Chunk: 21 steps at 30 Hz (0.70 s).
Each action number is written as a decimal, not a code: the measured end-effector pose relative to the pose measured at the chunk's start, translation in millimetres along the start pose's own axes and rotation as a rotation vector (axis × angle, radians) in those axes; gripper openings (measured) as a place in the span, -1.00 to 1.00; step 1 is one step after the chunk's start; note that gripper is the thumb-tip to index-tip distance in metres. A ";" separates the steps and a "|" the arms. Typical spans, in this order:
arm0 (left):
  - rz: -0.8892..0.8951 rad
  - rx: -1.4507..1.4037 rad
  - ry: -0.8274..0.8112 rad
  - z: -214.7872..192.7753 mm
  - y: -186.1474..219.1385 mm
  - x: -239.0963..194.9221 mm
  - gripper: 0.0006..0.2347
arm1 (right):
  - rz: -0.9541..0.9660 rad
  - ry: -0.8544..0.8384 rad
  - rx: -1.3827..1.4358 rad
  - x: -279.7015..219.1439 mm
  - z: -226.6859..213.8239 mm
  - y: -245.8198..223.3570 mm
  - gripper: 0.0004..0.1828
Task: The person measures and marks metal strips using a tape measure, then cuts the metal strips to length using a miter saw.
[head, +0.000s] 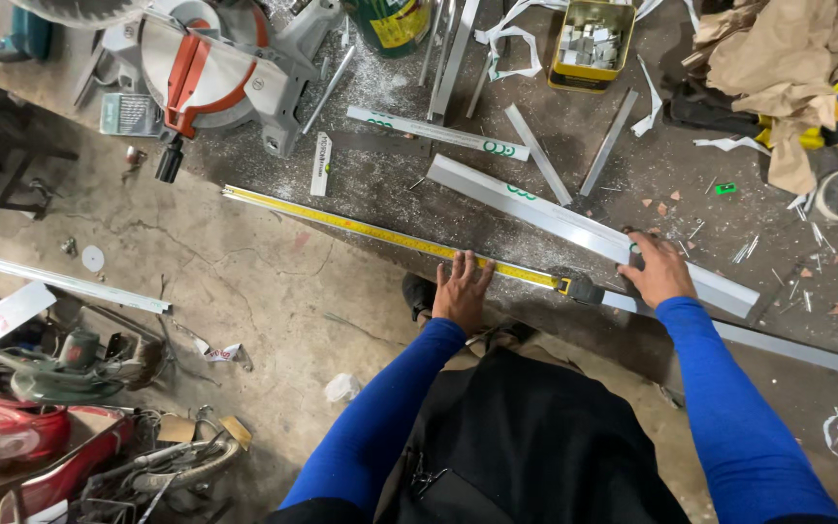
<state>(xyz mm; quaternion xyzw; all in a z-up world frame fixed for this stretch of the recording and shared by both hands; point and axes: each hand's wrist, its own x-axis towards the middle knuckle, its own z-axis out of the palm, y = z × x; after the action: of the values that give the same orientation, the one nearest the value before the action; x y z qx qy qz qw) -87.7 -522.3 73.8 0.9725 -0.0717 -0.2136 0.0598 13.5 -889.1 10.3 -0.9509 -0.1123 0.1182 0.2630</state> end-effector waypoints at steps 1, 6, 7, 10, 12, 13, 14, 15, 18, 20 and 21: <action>0.001 -0.005 0.001 -2.3 1.1 0.1 -0.37 | 0.001 -0.001 -0.005 -0.9 0.6 2.7 -0.24; -0.002 -0.012 -0.104 -11.8 0.3 -2.2 -0.29 | -0.009 -0.029 0.056 -5.8 2.8 6.0 -0.27; -0.014 -0.041 -0.081 -12.2 -0.4 -0.3 -0.29 | -0.046 -0.025 0.046 -2.2 -1.8 2.4 -0.26; 0.001 -0.003 -0.047 -5.9 -3.9 0.0 -0.28 | -0.057 -0.064 -0.066 11.1 -22.2 -24.0 -0.26; 0.009 0.022 -0.061 3.5 -1.9 -0.1 -0.31 | -0.104 0.011 -0.080 25.7 -33.5 -52.1 -0.37; 0.006 0.022 -0.048 8.4 -1.3 2.7 -0.31 | -0.120 0.094 -0.046 33.3 -32.9 -70.0 -0.46; 0.017 0.015 -0.010 13.3 2.1 6.4 -0.35 | -0.129 0.101 -0.049 43.2 -38.0 -84.6 -0.46; 0.026 0.024 0.020 16.0 -6.8 3.9 -0.39 | -0.178 0.125 -0.014 52.8 -36.1 -105.7 -0.51; 0.057 0.004 0.065 17.0 -9.5 4.0 -0.45 | -0.259 0.111 0.117 86.1 -18.0 -175.0 -0.57; 0.086 0.060 0.083 11.6 -6.0 3.3 -0.45 | -0.337 0.051 0.175 97.2 2.0 -209.7 -0.61; 0.102 0.117 0.109 2.2 -10.1 1.8 -0.44 | -0.399 0.026 0.173 106.0 15.6 -230.2 -0.64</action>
<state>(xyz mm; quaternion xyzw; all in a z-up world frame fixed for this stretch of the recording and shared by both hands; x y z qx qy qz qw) -85.9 -512.8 69.6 0.9795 -0.1302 -0.1525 0.0177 74.6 -659.9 100.9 -0.8852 -0.2844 0.0609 0.3631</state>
